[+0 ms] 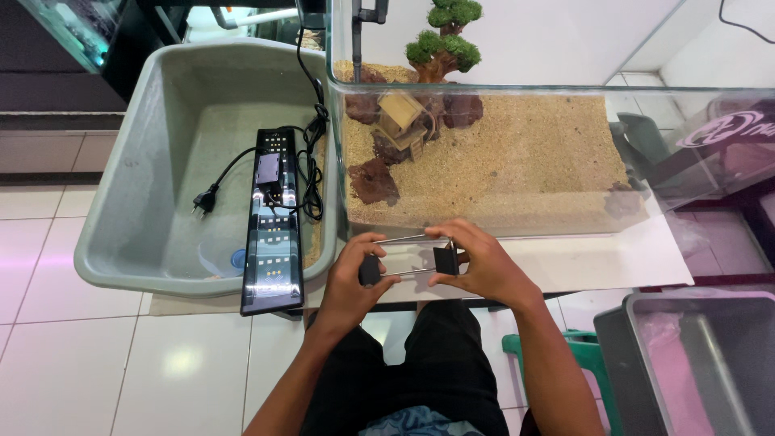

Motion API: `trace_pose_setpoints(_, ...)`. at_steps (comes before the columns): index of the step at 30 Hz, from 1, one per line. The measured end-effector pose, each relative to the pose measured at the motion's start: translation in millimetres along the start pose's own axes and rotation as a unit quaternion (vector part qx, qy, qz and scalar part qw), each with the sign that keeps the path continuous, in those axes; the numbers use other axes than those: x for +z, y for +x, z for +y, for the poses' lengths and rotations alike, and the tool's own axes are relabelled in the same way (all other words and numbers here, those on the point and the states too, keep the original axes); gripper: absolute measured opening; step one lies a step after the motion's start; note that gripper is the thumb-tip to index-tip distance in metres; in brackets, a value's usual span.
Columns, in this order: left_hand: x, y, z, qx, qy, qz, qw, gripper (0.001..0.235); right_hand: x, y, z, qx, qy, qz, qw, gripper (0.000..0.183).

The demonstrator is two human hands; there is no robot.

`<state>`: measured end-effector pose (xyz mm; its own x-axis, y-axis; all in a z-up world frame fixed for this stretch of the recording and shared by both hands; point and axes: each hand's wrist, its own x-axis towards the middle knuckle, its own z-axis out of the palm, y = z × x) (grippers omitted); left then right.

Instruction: The person attaches a clear mounting bracket to an aquarium light fixture and then disassembles a submersible pump by pulling off its plastic components.

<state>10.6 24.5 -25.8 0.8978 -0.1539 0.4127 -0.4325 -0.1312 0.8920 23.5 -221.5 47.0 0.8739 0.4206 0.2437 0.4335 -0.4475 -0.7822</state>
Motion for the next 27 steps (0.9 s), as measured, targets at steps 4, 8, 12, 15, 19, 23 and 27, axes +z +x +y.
trace_pose_setpoints(4, -4, 3, 15, -0.014, -0.011, -0.001, 1.0, 0.036, -1, 0, -5, -0.011, -0.018, -0.011, 1.0, 0.068)
trace_pose_setpoints(8, -4, 2, 16, -0.011, -0.015, -0.01, 1.0, 0.035, 1, 1, -3, -0.002, -0.034, -0.015, 0.999, 0.063)
trace_pose_setpoints(12, -6, 1, 13, 0.011, 0.012, -0.025, 1.0, 0.038, 2, 4, -2, 0.001, -0.038, -0.02, 0.999, 0.062)
trace_pose_setpoints(15, -7, 0, 14, 0.017, 0.026, -0.02, 0.999, 0.037, 1, 6, -1, 0.006, -0.034, -0.031, 0.999, 0.062)
trace_pose_setpoints(19, -5, -3, 11, 0.027, 0.041, -0.01, 0.999, 0.037, 1, 7, 0, 0.016, -0.036, -0.034, 0.999, 0.062)
trace_pose_setpoints(23, -7, -4, 18, 0.053, 0.064, 0.005, 0.997, 0.033, 2, 9, 3, 0.01, -0.052, -0.034, 0.998, 0.063)
trace_pose_setpoints(27, -8, -5, 15, 0.064, 0.088, 0.0, 0.994, 0.033, 2, 9, -1, 0.011, -0.04, -0.041, 0.998, 0.064)
